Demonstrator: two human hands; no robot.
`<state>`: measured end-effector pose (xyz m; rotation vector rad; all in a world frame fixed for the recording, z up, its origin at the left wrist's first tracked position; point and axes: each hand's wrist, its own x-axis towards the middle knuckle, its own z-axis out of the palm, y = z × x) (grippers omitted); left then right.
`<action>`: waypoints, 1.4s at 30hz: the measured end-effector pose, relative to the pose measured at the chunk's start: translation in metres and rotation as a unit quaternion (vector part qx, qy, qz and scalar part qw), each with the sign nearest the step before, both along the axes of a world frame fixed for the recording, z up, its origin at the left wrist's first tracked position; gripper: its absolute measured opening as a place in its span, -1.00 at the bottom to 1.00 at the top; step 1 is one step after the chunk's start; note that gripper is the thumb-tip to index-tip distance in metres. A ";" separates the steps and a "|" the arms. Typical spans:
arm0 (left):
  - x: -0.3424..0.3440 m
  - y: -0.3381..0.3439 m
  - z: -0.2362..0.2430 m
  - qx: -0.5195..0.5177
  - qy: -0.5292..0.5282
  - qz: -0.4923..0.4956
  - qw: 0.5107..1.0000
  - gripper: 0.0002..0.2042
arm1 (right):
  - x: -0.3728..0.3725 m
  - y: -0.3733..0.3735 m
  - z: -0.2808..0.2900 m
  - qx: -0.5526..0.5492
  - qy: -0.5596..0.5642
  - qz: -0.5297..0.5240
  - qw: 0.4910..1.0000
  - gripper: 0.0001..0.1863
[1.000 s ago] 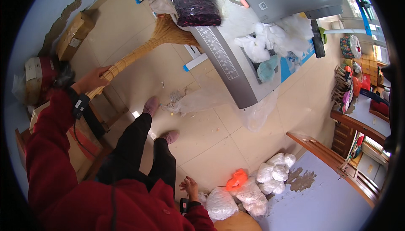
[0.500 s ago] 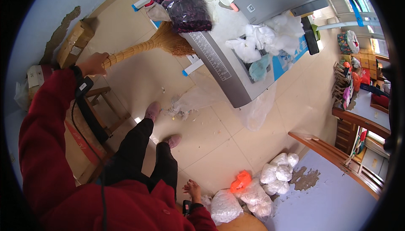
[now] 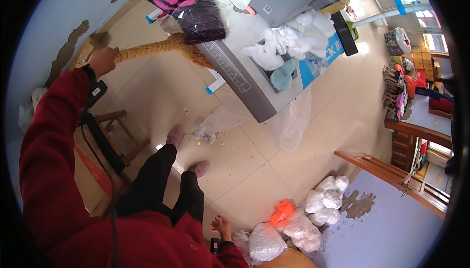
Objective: The person sweeps scattered debris on a tiled floor using a traditional straw broom. They gather the debris into a pile, move a cardboard box to access more floor area, and continue sweeping around a sewing machine and other items. The person also briefly lifts a plastic bag and adjusts a power cord while sweeping.
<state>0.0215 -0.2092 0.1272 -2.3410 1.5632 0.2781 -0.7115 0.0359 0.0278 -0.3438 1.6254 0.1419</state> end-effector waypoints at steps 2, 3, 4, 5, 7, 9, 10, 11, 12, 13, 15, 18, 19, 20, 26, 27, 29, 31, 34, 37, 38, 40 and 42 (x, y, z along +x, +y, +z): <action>-0.006 -0.015 -0.004 -0.009 -0.015 -0.013 1.000 -0.79 | -0.002 0.006 -0.002 -0.003 0.004 0.007 1.000 -0.51; -0.010 -0.022 -0.006 -0.004 0.002 -0.030 1.000 -0.79 | -0.002 0.009 -0.003 -0.006 0.005 0.014 1.000 -0.51; -0.015 -0.029 -0.009 0.008 0.013 -0.036 0.999 -0.78 | -0.003 0.011 -0.004 -0.003 0.005 -0.002 1.000 -0.51; -0.019 -0.034 -0.011 0.010 0.025 -0.039 0.999 -0.78 | -0.002 0.013 -0.005 -0.001 0.002 -0.014 1.000 -0.51; -0.025 -0.035 -0.010 -0.001 0.073 -0.023 0.997 -0.78 | 0.000 0.015 -0.008 -0.003 0.002 -0.015 1.000 -0.52; -0.027 -0.027 -0.004 -0.013 0.112 -0.029 0.993 -0.74 | 0.005 0.015 -0.011 -0.014 -0.001 0.011 1.000 -0.53; -0.024 -0.023 0.000 0.022 0.149 0.020 0.988 -0.64 | 0.007 0.014 -0.013 -0.010 -0.002 -0.003 1.000 -0.53; -0.022 -0.017 0.004 0.010 0.181 0.030 0.983 -0.63 | 0.009 0.013 -0.014 -0.010 -0.006 -0.012 1.000 -0.53; -0.021 -0.005 0.008 -0.002 0.204 0.044 0.978 -0.61 | 0.010 0.012 -0.014 -0.013 -0.001 -0.012 1.000 -0.53; -0.021 0.005 0.010 -0.015 0.227 0.058 0.972 -0.59 | 0.010 0.011 -0.014 -0.012 -0.009 -0.013 1.000 -0.53; -0.016 0.022 0.012 -0.020 0.204 0.074 0.976 -0.53 | 0.009 0.008 -0.012 -0.016 -0.006 0.001 1.000 -0.53; -0.002 0.037 0.015 0.005 0.159 0.080 0.984 -0.49 | 0.005 0.007 -0.008 -0.018 -0.008 -0.008 1.000 -0.53; 0.003 0.038 0.015 0.000 0.156 0.069 0.985 -0.50 | 0.004 0.008 -0.007 -0.010 0.002 -0.013 1.000 -0.53; 0.006 0.039 0.015 -0.003 0.150 0.061 0.987 -0.51 | 0.002 0.010 -0.005 -0.005 0.007 -0.016 1.000 -0.53; -0.010 0.008 -0.001 0.022 0.095 0.018 0.995 -0.51 | 0.002 0.021 -0.003 0.012 0.012 -0.003 1.000 -0.53; -0.013 0.000 -0.005 0.028 0.099 0.018 0.995 -0.50 | 0.003 0.021 -0.003 0.010 0.011 0.002 1.000 -0.53; -0.017 -0.005 -0.007 0.015 0.153 0.003 0.988 -0.54 | 0.007 0.019 -0.004 -0.001 0.004 -0.006 1.000 -0.53; -0.016 -0.002 -0.003 0.042 0.239 0.077 0.967 -0.51 | 0.010 0.014 -0.005 -0.003 -0.001 -0.007 1.000 -0.53; -0.012 0.021 0.007 0.001 0.269 0.116 0.956 -0.44 | 0.015 0.005 -0.006 0.002 -0.002 -0.006 1.000 -0.54; -0.004 0.039 0.017 0.003 0.221 0.097 0.970 -0.43 | 0.015 -0.001 -0.007 0.005 -0.001 -0.005 1.000 -0.53; -0.003 0.043 0.017 -0.006 0.198 0.102 0.975 -0.43 | 0.014 -0.001 -0.008 0.005 0.000 -0.005 1.000 -0.53; 0.000 0.050 0.015 -0.021 0.152 0.111 0.982 -0.44 | 0.009 0.000 -0.009 0.002 0.000 -0.003 1.000 -0.52; 0.004 0.052 0.011 -0.016 0.131 0.091 0.987 -0.45 | 0.003 0.004 -0.010 -0.011 0.003 0.011 1.000 -0.53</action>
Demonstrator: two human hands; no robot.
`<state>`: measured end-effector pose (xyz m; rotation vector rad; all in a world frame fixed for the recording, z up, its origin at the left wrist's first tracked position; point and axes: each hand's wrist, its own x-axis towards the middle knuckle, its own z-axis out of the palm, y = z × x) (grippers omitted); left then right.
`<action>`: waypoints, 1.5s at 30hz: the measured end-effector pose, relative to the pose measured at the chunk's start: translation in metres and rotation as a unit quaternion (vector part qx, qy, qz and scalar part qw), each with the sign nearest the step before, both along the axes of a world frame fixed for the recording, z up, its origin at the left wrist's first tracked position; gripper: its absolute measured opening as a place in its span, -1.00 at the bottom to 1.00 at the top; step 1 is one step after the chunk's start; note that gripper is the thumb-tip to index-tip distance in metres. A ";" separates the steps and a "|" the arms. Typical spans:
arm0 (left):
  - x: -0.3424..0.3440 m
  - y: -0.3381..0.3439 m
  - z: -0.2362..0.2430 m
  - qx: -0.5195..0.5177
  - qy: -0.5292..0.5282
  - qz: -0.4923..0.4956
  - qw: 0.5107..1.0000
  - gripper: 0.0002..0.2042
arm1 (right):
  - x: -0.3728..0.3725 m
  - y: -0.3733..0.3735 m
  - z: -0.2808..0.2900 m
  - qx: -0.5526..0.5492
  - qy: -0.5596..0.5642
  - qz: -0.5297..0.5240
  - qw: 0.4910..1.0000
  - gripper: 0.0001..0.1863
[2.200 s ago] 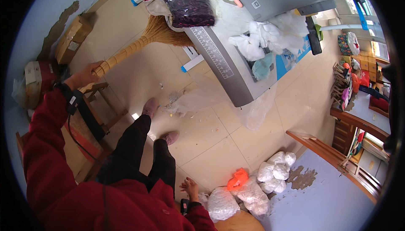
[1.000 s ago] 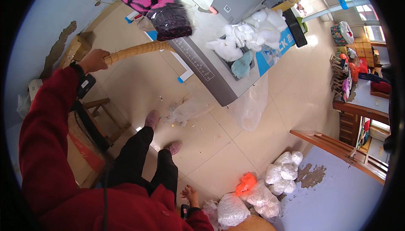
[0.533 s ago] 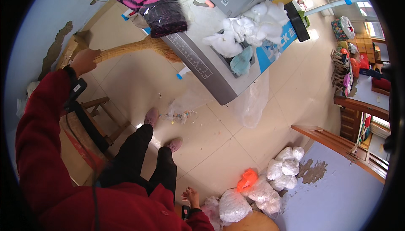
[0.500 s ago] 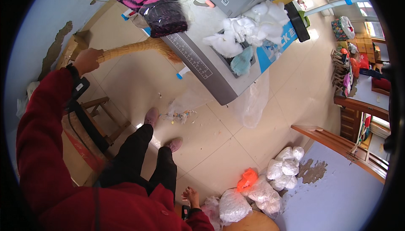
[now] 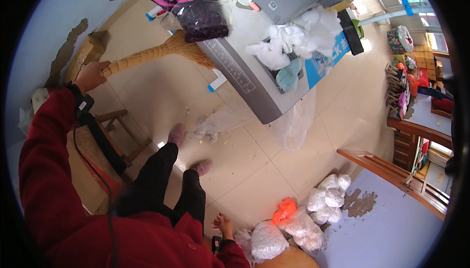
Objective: The person sweeps scattered debris on a tiled floor using a traditional straw broom. They gather the debris into a pile, move a cardboard box to access more floor area, and continue sweeping around a sewing machine and other items. The person also briefly lifts a plastic bag and adjusts a power cord while sweeping.
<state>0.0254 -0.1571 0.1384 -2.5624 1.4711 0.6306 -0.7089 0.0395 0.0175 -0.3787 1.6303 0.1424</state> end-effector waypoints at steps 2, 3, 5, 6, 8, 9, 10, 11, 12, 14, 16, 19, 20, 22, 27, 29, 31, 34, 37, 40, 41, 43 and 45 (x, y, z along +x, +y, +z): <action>0.002 0.000 -0.004 0.001 -0.015 -0.012 1.000 -0.45 | -0.006 0.006 0.000 0.013 0.003 -0.019 1.000 -0.51; 0.002 0.000 -0.007 -0.003 -0.021 -0.013 1.000 -0.45 | -0.008 0.009 0.000 0.017 0.011 -0.020 1.000 -0.50; -0.002 -0.005 -0.010 -0.002 -0.038 -0.025 0.999 -0.45 | -0.010 0.015 0.000 0.024 0.012 -0.019 0.999 -0.52; -0.006 -0.010 -0.013 0.003 -0.047 -0.036 0.998 -0.44 | -0.011 0.017 0.001 0.027 0.016 -0.016 0.999 -0.53; -0.021 -0.019 -0.021 0.012 -0.053 -0.051 0.997 -0.44 | -0.010 0.020 0.001 0.026 0.015 -0.022 0.999 -0.52; -0.031 -0.025 -0.027 0.017 -0.050 -0.057 0.997 -0.44 | -0.010 0.020 0.002 0.024 0.014 -0.025 0.999 -0.52; -0.038 -0.030 -0.030 0.016 -0.048 -0.061 0.997 -0.44 | -0.009 0.019 0.001 0.021 0.005 -0.027 0.999 -0.53; -0.043 -0.032 -0.030 0.009 -0.018 -0.055 0.998 -0.44 | -0.007 0.018 0.001 0.020 -0.003 -0.029 0.999 -0.53; -0.047 -0.031 -0.030 -0.002 0.013 -0.045 0.999 -0.45 | -0.007 0.016 0.001 0.020 -0.004 -0.018 1.000 -0.53; -0.050 -0.023 -0.024 -0.006 0.077 0.002 0.997 -0.47 | -0.006 0.011 0.002 0.009 -0.011 -0.023 1.000 -0.53; -0.047 -0.006 -0.016 -0.013 0.112 0.020 0.993 -0.48 | -0.006 0.007 0.004 0.004 -0.004 -0.018 1.000 -0.53; -0.038 0.020 -0.011 -0.037 0.096 0.033 0.994 -0.47 | -0.008 0.005 0.006 0.003 0.011 -0.013 1.000 -0.52; -0.034 0.026 -0.011 -0.038 0.070 0.021 0.997 -0.46 | -0.009 0.005 0.007 0.004 0.012 -0.009 1.000 -0.52; -0.031 0.029 -0.018 -0.029 0.026 -0.004 0.999 -0.46 | -0.011 0.006 0.008 0.007 0.012 -0.003 1.000 -0.52; -0.054 0.002 -0.055 0.016 0.003 -0.039 0.999 -0.46 | -0.011 0.004 0.006 0.016 0.003 0.000 1.000 -0.51; -0.069 -0.003 -0.067 0.010 0.052 -0.006 0.999 -0.44 | -0.009 0.000 0.005 -0.004 0.001 0.014 1.000 -0.51; -0.076 0.007 -0.068 0.001 0.080 0.013 0.997 -0.43 | -0.008 -0.004 0.006 -0.011 0.005 0.013 1.000 -0.51; -0.072 0.037 -0.057 -0.028 0.080 0.025 0.996 -0.45 | -0.007 -0.009 0.008 -0.016 0.008 -0.008 1.000 -0.51; -0.061 0.075 -0.038 -0.057 0.064 0.045 0.995 -0.45 | -0.009 -0.011 0.010 -0.017 0.007 -0.014 1.000 -0.50; -0.050 0.093 -0.022 -0.058 0.060 0.046 0.995 -0.44 | -0.011 -0.010 0.009 -0.016 0.010 -0.003 1.000 -0.51; -0.049 0.092 -0.021 -0.035 0.049 0.052 0.997 -0.45 | -0.012 -0.010 0.009 -0.015 0.009 0.002 1.000 -0.52; -0.051 0.082 -0.022 0.006 0.044 0.072 0.996 -0.48 | -0.014 -0.009 0.008 -0.012 0.009 0.006 1.000 -0.53; -0.062 0.058 -0.035 -0.013 0.001 0.011 1.000 -0.48 | -0.015 -0.008 0.008 -0.014 0.008 0.008 1.000 -0.53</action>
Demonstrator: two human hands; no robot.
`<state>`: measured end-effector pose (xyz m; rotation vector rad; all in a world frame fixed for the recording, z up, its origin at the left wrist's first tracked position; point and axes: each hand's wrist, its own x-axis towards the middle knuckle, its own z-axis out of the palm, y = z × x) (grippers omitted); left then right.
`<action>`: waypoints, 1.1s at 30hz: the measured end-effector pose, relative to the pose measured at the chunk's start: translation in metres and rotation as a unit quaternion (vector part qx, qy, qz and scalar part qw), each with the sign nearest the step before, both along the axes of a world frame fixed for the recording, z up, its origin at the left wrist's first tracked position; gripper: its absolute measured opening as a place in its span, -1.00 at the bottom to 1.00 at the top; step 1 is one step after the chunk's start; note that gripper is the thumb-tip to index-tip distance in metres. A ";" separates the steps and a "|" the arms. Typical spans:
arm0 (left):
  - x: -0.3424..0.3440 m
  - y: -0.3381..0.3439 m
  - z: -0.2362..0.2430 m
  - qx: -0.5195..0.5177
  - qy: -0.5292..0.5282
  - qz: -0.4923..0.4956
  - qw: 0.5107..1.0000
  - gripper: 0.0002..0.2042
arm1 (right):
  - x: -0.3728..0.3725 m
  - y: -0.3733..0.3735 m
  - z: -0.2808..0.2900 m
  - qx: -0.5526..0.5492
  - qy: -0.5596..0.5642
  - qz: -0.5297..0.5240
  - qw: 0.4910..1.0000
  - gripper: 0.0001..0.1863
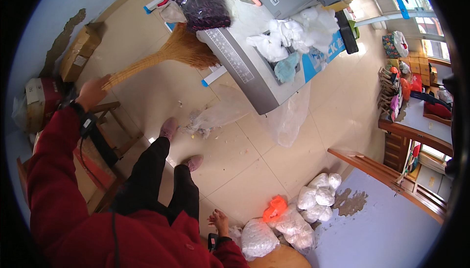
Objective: The person sweeps scattered debris on a tiled floor using a traditional straw broom. They gather the debris into a pile, move a cardboard box to access more floor area, and continue sweeping around a sewing machine and other items. The person also briefly lifts a plastic bag and adjusts a power cord while sweeping.
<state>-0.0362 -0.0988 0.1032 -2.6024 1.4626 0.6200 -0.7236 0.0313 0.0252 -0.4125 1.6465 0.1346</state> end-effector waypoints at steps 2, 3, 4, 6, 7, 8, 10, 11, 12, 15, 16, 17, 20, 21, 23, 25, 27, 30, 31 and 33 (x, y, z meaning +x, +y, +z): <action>-0.007 -0.031 -0.013 0.014 -0.010 -0.032 0.999 -0.49 | 0.002 0.000 0.000 0.004 0.006 -0.002 1.000 -0.53; -0.010 -0.048 -0.019 0.031 -0.001 -0.035 0.999 -0.49 | 0.003 -0.001 0.000 0.006 0.013 0.009 1.000 -0.53; -0.014 -0.060 -0.022 0.030 0.017 -0.029 0.999 -0.49 | 0.006 -0.003 0.000 0.007 0.009 0.005 1.000 -0.53; -0.018 -0.076 -0.024 0.002 0.054 -0.029 0.998 -0.49 | 0.012 -0.006 0.000 0.010 0.017 0.013 1.000 -0.53; -0.017 -0.077 -0.021 0.008 0.068 -0.021 0.997 -0.47 | 0.015 -0.008 0.000 0.004 0.009 0.009 1.000 -0.52; -0.015 -0.075 -0.017 0.000 0.086 -0.017 0.996 -0.44 | 0.019 -0.011 0.000 -0.006 0.004 0.013 1.000 -0.52; -0.007 -0.065 -0.007 -0.021 0.110 -0.006 0.994 -0.43 | 0.024 -0.016 0.001 -0.016 -0.006 0.016 1.000 -0.51; -0.001 -0.054 0.000 -0.034 0.116 0.001 0.993 -0.45 | 0.027 -0.018 0.001 -0.018 -0.011 0.016 1.000 -0.51; 0.003 -0.043 0.006 -0.045 0.125 0.012 0.991 -0.47 | 0.029 -0.019 0.002 -0.018 -0.016 0.014 1.000 -0.51; 0.013 -0.005 0.024 -0.039 0.090 0.019 0.995 -0.46 | 0.034 -0.021 0.005 -0.019 -0.011 0.015 1.000 -0.51; 0.013 0.008 0.028 -0.037 0.092 0.035 0.995 -0.46 | 0.035 -0.021 0.005 -0.014 -0.008 0.010 1.000 -0.52; 0.012 0.022 0.033 -0.046 0.097 0.047 0.993 -0.47 | 0.036 -0.021 0.005 -0.013 -0.006 0.009 1.000 -0.52; 0.002 0.063 0.046 -0.032 0.152 0.105 0.982 -0.46 | 0.035 -0.021 0.004 -0.018 -0.006 0.009 1.000 -0.53; -0.004 0.077 0.051 -0.036 0.186 0.125 0.974 -0.46 | 0.034 -0.021 0.004 -0.021 -0.006 0.015 1.000 -0.54; -0.025 0.102 0.055 -0.055 0.172 0.137 0.974 -0.46 | 0.031 -0.021 0.004 -0.026 -0.010 0.012 1.000 -0.54; -0.048 0.125 0.058 -0.060 0.199 0.183 0.961 -0.47 | 0.029 -0.022 0.005 -0.031 -0.016 0.020 0.999 -0.53; -0.074 0.146 0.059 -0.037 0.256 0.262 0.930 -0.49 | 0.028 -0.024 0.006 -0.040 -0.014 0.039 0.998 -0.53; -0.107 0.167 0.056 -0.012 0.311 0.274 0.910 -0.53 | 0.031 -0.032 0.006 -0.039 -0.030 0.092 0.995 -0.52; -0.118 0.173 0.054 -0.029 0.336 0.279 0.899 -0.59 | 0.032 -0.037 0.005 -0.056 -0.046 0.105 0.992 -0.52; -0.136 0.185 0.054 -0.024 0.412 0.328 0.850 -0.63 | 0.034 -0.045 0.005 -0.091 -0.079 0.148 0.982 -0.51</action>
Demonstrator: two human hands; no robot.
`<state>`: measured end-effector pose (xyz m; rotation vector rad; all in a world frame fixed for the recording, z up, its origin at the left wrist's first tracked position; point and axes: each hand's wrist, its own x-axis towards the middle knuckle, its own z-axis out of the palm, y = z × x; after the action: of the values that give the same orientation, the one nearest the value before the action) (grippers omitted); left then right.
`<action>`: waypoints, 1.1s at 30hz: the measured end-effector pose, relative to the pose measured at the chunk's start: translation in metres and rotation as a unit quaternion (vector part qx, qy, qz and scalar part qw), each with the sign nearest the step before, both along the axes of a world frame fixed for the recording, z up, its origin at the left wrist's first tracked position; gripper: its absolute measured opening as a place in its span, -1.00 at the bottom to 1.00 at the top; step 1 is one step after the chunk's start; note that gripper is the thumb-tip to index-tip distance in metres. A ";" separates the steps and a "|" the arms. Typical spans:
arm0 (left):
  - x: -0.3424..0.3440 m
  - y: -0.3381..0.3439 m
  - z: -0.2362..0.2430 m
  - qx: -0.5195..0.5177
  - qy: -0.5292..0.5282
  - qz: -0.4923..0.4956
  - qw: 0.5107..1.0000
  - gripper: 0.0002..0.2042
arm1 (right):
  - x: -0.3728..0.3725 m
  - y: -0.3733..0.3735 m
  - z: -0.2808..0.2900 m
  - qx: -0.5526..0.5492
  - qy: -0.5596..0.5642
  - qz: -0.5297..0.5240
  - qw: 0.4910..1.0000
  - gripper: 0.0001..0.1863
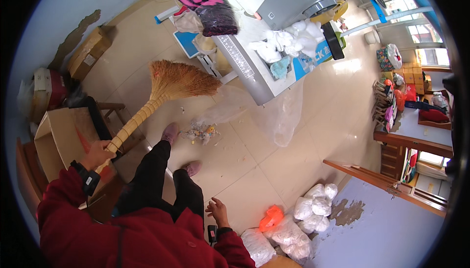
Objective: The person sweeps scattered debris on a tiled floor using a traditional straw broom. They gather the debris into a pile, move a cardboard box to access more floor area, and continue sweeping around a sewing machine and other items. The person also briefly lifts a plastic bag and adjusts a power cord while sweeping.
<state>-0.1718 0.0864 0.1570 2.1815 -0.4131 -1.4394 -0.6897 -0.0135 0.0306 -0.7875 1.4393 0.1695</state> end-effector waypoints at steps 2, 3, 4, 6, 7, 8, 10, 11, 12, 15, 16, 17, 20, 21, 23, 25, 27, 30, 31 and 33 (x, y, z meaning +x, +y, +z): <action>-0.020 0.013 0.003 0.005 0.046 0.024 0.999 -0.70 | 0.000 -0.007 0.003 0.003 -0.008 0.000 1.000 -0.51; -0.031 0.017 0.003 0.005 0.062 0.041 0.997 -0.70 | 0.000 -0.008 0.006 -0.002 -0.017 0.001 1.000 -0.51; -0.041 0.019 0.002 0.005 0.078 0.058 0.995 -0.71 | 0.001 -0.009 0.009 0.018 -0.003 0.018 1.000 -0.50; -0.058 0.021 0.000 -0.003 0.129 0.103 0.986 -0.73 | 0.005 -0.007 0.015 0.035 -0.008 0.038 0.999 -0.50; -0.065 0.019 -0.003 -0.005 0.144 0.115 0.983 -0.73 | 0.009 -0.006 0.018 0.037 -0.004 0.058 0.998 -0.50; -0.072 0.017 -0.008 -0.005 0.159 0.125 0.979 -0.73 | 0.013 -0.004 0.020 0.038 -0.014 0.057 0.998 -0.50; -0.086 0.011 -0.021 -0.002 0.169 0.145 0.975 -0.77 | 0.023 -0.001 0.023 0.017 -0.032 0.072 0.997 -0.49; -0.092 0.008 -0.031 -0.006 0.160 0.158 0.974 -0.78 | 0.028 0.001 0.023 0.028 -0.036 0.065 0.997 -0.49; -0.097 0.004 -0.041 -0.011 0.155 0.170 0.973 -0.79 | 0.033 0.002 0.022 0.029 -0.045 0.061 0.997 -0.49; -0.105 -0.006 -0.084 -0.039 0.070 0.170 0.982 -0.81 | 0.044 0.009 0.016 0.035 -0.048 0.071 0.996 -0.48; -0.107 -0.013 -0.101 -0.037 0.033 0.166 0.985 -0.82 | 0.046 0.012 0.014 0.037 -0.046 0.072 0.996 -0.48; -0.108 -0.019 -0.116 -0.029 -0.005 0.159 0.987 -0.83 | 0.048 0.015 0.012 0.031 -0.052 0.075 0.995 -0.48; -0.108 -0.033 -0.144 -0.067 0.005 0.165 0.984 -0.83 | 0.049 0.022 0.012 0.037 -0.028 0.056 0.997 -0.48; -0.104 -0.031 -0.144 -0.051 0.042 0.156 0.986 -0.83 | 0.048 0.025 0.014 0.047 -0.022 0.055 0.997 -0.48; -0.085 -0.023 -0.132 -0.023 0.147 0.155 0.977 -0.81 | 0.050 0.026 0.020 0.049 -0.003 0.065 0.997 -0.48; -0.076 -0.004 -0.105 0.028 0.179 0.158 0.971 -0.81 | 0.054 0.023 0.026 0.054 -0.018 0.045 0.997 -0.48; -0.077 0.020 -0.072 0.051 0.197 0.162 0.966 -0.80 | 0.059 0.018 0.032 0.049 -0.029 0.040 0.998 -0.48; -0.096 0.048 -0.038 0.034 0.174 0.176 0.968 -0.78 | 0.068 0.006 0.041 0.024 -0.053 0.066 0.996 -0.48; -0.103 0.055 -0.031 0.027 0.161 0.181 0.970 -0.77 | 0.074 0.002 0.043 0.041 -0.058 0.076 0.995 -0.48; -0.116 0.060 -0.024 -0.006 0.058 0.128 0.990 -0.72 | 0.091 -0.007 0.047 0.060 -0.082 0.103 0.989 -0.48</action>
<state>-0.2880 0.1464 0.1335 2.0426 -0.0970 -1.4069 -0.5990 -0.0207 0.0772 -0.8309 1.1803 0.3387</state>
